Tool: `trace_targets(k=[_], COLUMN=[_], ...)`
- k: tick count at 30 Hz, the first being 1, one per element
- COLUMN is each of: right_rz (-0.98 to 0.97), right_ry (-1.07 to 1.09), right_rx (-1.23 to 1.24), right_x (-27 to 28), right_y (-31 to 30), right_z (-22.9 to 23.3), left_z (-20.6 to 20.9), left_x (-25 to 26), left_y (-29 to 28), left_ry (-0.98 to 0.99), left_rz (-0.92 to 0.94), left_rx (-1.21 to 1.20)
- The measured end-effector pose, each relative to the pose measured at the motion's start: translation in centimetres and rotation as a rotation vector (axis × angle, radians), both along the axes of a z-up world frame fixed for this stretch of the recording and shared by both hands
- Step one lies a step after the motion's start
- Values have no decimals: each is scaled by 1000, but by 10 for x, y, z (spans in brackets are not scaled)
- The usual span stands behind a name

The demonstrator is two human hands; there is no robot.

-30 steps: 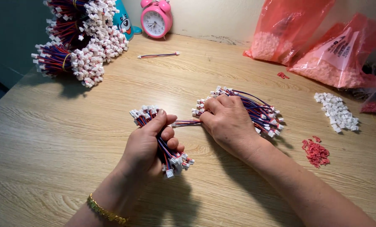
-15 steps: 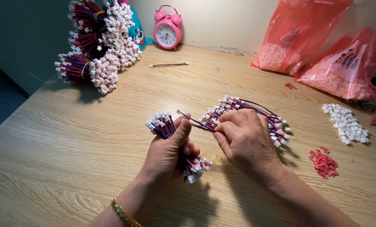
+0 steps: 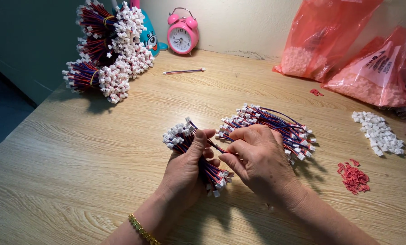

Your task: Bundling small electronic wire connectors and securing them with a rubber band

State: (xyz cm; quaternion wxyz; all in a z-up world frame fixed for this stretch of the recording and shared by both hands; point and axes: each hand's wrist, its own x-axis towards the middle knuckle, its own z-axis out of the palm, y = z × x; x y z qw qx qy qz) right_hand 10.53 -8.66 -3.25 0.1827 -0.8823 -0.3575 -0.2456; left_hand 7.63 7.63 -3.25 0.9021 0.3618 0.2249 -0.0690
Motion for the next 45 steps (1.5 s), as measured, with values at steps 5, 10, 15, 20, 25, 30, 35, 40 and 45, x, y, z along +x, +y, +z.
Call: trace_targets(k=[5, 10, 15, 20, 25, 30, 35, 40, 45], right_rz=[38, 126, -476, -384, -372, -460, -335, -312, 13], right_ry=[63, 97, 795, 680, 747, 1105, 1131, 921, 1282], right_rx=[46, 147, -544, -699, -640, -88, 92, -149, 556], right_x=[-3, -2, -25, -36, -31, -26, -31, -36, -26], right_y=[-5, -21, -18, -13, -9, -6, -6, -7, -13], right_z=[16, 41, 60, 15, 25, 60, 56, 37, 24], left_z=[1, -13, -11, -6, 5, 10, 7, 15, 2], left_x=[4, 15, 17, 11, 3, -6, -10, -12, -7], left_y=[5, 19, 41, 29, 23, 17, 2, 2, 7], left_ry=[-29, -153, -180, -106, -73, -35, -44, 62, 4], left_rz=[49, 150, 113, 53, 10, -120, -159, -111, -59], left_rx=[6, -163, -222, -182, -128, -8, -5, 40, -45])
